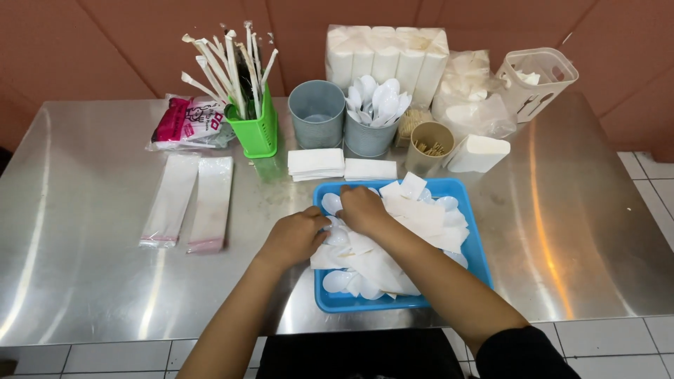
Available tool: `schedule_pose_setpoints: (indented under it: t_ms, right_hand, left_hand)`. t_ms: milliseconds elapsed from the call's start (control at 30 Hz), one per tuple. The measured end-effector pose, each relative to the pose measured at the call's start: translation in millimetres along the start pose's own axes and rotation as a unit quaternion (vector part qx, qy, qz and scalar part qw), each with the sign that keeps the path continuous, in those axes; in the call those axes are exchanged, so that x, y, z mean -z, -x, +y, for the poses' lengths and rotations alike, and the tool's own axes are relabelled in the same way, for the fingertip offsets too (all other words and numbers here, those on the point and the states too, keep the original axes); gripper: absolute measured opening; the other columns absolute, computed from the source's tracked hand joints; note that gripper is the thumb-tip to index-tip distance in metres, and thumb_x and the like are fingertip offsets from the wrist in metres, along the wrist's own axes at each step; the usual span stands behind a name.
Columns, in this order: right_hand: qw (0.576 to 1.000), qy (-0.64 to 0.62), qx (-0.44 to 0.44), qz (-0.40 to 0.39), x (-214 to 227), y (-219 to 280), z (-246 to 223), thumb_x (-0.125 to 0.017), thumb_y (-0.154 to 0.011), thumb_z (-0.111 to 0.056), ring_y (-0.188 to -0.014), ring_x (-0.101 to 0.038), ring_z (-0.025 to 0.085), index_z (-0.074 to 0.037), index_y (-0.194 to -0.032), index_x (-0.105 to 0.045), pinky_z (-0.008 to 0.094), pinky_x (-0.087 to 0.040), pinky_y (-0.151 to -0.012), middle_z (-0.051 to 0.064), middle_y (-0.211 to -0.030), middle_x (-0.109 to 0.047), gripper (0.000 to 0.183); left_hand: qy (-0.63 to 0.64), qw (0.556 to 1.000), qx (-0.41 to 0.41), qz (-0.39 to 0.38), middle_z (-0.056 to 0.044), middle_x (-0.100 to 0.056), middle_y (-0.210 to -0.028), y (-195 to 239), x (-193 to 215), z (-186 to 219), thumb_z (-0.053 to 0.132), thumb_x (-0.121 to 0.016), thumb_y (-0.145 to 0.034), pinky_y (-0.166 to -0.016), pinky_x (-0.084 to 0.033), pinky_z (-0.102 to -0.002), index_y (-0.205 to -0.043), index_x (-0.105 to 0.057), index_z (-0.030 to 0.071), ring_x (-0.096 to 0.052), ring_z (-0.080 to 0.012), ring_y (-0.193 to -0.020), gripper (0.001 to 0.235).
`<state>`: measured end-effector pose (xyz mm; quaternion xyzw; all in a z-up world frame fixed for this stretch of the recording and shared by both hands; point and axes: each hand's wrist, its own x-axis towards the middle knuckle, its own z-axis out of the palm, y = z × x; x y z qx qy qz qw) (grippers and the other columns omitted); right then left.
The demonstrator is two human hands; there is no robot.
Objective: The person sorts white plastic spoons and toothpicks from a blue tray into separate containers on a stainless steel table. They also handle small white paper packets, folding and stacking them on the table.
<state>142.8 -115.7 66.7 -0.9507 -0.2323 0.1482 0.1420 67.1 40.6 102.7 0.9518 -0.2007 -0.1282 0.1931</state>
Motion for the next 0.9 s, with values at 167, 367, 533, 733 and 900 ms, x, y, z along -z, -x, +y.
schedule_pose_setpoints:
  t_ms: [167, 367, 533, 733, 900]
  right_hand:
    - [0.999, -0.045, -0.029, 0.009, -4, 1, -3, -0.059, -0.077, -0.008, -0.081, -0.063, 0.032, 0.008, -0.101, -0.055, 0.039, -0.054, -0.064, 0.02, -0.083, -0.061, 0.029]
    - [0.991, -0.123, -0.026, 0.039, 1, 6, 8, -0.06, -0.077, -0.012, -0.088, -0.061, 0.039, 0.005, -0.099, -0.058, 0.045, -0.05, -0.072, 0.022, -0.085, -0.062, 0.028]
    - [0.978, -0.191, -0.021, 0.083, 13, 14, 10, -0.057, -0.077, -0.011, -0.079, -0.061, 0.034, 0.003, -0.091, -0.061, 0.04, -0.049, -0.069, 0.02, -0.076, -0.061, 0.02]
    - [0.951, -0.289, -0.031, 0.107, 11, 13, 23, -0.055, -0.083, -0.016, -0.073, -0.061, 0.03, -0.001, -0.089, -0.067, 0.038, -0.048, -0.066, 0.019, -0.073, -0.064, 0.021]
    - [0.921, -0.318, 0.081, 0.21, 34, 32, 14, -0.053, -0.085, -0.008, -0.079, -0.059, 0.027, -0.003, -0.098, -0.065, 0.038, -0.049, -0.07, 0.019, -0.084, -0.061, 0.019]
  left_hand:
    - [0.043, 0.998, 0.015, 0.042, -0.013, -0.061, -0.1, -3, 6, 1, 0.017, -0.053, -0.085, -0.072, -0.052, -0.036, -0.11, -0.06, 0.006, -0.062, -0.0275, -0.089, 0.028]
    - [0.147, 0.984, 0.042, 0.095, -0.018, -0.06, -0.102, -11, 7, -4, 0.016, -0.053, -0.085, -0.075, -0.052, -0.038, -0.115, -0.055, 0.0, -0.06, -0.0308, -0.095, 0.034]
    - [0.159, 0.976, 0.05, 0.139, -0.02, -0.059, -0.105, -26, 9, 1, 0.019, -0.055, -0.084, -0.076, -0.051, -0.037, -0.121, -0.048, -0.004, -0.06, -0.0298, -0.097, 0.044]
    - [0.326, 0.932, 0.054, 0.151, -0.013, -0.064, -0.065, -51, -12, -8, 0.009, -0.054, -0.083, -0.059, -0.051, -0.028, -0.091, -0.062, -0.001, -0.065, -0.0191, -0.062, 0.015]
    - [0.225, 0.954, 0.017, 0.199, -0.009, -0.063, -0.055, -47, 4, -8, 0.008, -0.053, -0.083, -0.052, -0.05, -0.026, -0.085, -0.062, 0.004, -0.065, -0.0177, -0.056, 0.01]
